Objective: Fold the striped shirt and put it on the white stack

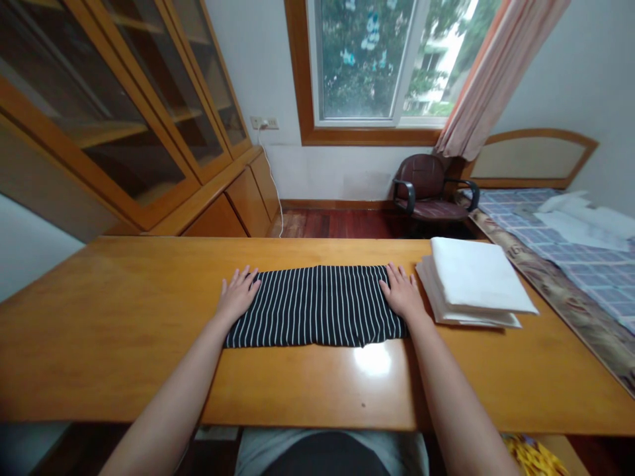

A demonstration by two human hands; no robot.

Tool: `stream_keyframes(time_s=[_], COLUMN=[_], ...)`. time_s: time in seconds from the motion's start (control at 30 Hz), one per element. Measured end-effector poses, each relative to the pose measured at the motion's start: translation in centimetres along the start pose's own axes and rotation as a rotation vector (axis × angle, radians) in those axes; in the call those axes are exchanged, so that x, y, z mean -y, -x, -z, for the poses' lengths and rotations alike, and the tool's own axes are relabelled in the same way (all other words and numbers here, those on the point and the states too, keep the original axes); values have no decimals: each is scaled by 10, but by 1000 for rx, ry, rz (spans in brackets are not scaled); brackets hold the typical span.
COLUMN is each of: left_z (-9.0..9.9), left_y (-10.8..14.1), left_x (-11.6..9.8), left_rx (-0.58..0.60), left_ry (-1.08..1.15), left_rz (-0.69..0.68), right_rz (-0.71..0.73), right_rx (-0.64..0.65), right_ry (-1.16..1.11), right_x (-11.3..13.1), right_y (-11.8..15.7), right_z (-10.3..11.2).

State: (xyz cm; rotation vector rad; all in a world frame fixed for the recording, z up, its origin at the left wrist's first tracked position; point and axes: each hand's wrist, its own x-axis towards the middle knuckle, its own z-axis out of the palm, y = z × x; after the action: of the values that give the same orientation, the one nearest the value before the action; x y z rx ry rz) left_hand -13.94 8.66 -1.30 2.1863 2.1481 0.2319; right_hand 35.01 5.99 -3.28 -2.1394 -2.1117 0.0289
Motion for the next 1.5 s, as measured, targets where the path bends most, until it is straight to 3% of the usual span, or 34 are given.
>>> stream_keyframes(time_s=[0.17,0.3,0.47,0.63,0.8,0.93,1.17,1.5], left_z=[-3,1,11,21,27,28,35,69], left_y=[-9,0,26,40,42,43,51,41], left_x=[15,33,48,49,43,41,39,29], left_rx=[-125,-185,-75,71,187,195,35,-17], left_ry=[121,155,247,336,423,569,615,487], left_rz=[-4,32,116,206,245,184,157,115], right_rz=[2,7,-1,-13,60,131,314,708], right_rx=[-121,-215,-238,-240,-253,-269,-276,-34], right_ry=[-147,-339,-490,-572,-556,-460,-251,-375], right_x=[-4,-6,-10,-11,-14,-8,42,142], right_y=[2,5,9,12,11,14,28,46], right_z=[3,9,15,17,9,7,28,50])
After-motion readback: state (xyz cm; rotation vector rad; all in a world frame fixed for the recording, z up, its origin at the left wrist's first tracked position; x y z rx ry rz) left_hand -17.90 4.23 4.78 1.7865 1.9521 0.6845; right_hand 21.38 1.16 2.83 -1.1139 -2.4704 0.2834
